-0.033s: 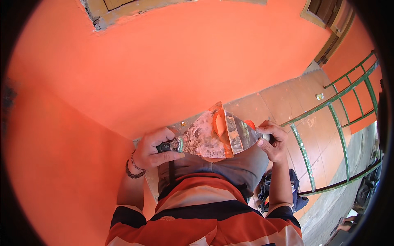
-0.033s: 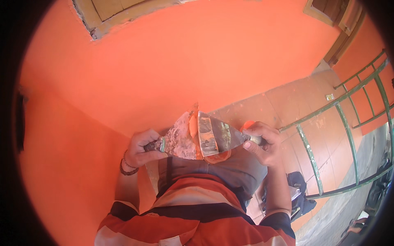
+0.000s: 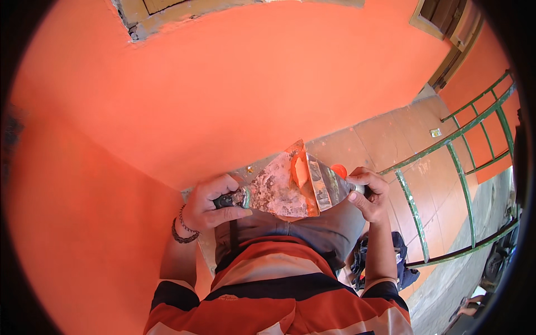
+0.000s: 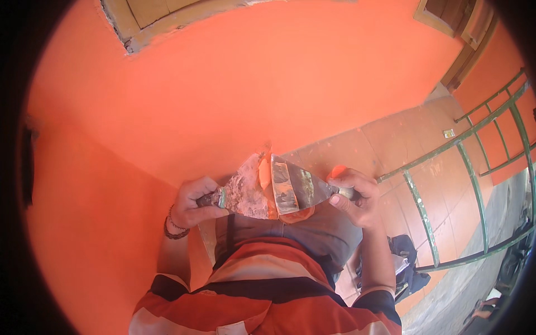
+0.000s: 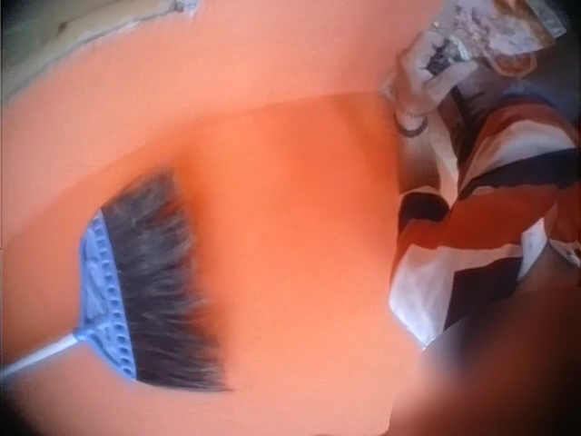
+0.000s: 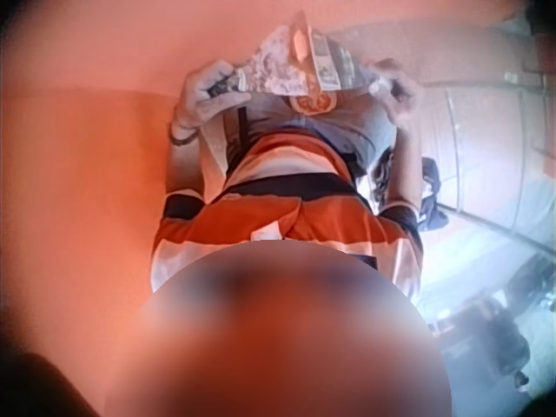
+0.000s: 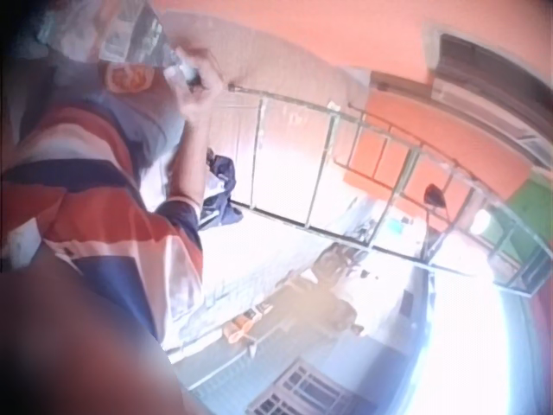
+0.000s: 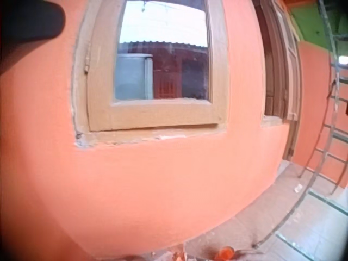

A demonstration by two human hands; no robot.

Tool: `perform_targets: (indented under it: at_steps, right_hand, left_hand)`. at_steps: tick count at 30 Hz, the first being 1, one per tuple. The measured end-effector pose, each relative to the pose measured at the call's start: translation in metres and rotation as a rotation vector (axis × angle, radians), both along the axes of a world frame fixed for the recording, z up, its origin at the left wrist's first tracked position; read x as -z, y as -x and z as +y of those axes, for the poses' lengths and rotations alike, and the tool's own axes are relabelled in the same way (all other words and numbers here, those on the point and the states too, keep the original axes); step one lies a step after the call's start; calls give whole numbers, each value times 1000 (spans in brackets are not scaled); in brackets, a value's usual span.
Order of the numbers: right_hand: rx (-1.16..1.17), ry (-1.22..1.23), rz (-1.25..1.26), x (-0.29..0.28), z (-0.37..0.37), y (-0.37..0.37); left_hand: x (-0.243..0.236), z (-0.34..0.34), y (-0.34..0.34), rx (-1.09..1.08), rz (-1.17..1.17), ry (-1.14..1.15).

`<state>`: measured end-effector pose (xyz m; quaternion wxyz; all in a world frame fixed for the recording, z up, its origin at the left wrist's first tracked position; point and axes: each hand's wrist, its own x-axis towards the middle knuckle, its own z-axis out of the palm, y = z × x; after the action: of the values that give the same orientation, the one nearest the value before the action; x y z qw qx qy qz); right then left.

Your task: The person scoops orange plaster from a container using a small trowel and applies it to the wall around a window frame with a larger trowel. They repeatedly smooth the surface to fill gaps and create an even finish.

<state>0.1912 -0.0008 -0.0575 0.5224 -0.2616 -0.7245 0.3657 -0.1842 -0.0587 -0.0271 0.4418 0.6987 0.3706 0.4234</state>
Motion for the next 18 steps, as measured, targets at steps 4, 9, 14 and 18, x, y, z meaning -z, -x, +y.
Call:
perform_targets:
  at_steps: [4,9,14,18]
  right_hand:
    - [22,46,-169,7,0,-4]
    - [187,109,-170,-35,-6,-22]
    - [223,-239,-518,-131,-13,-38]
    - [191,-528,-816,-194,-16,-30]
  left_hand:
    - [-3,-2,4,0,-101,50]
    - [-27,-2,13,-24,200,-178]
    - [-54,-3,8,-17,379,-284]
    - [-74,-3,4,-16,474,-345]
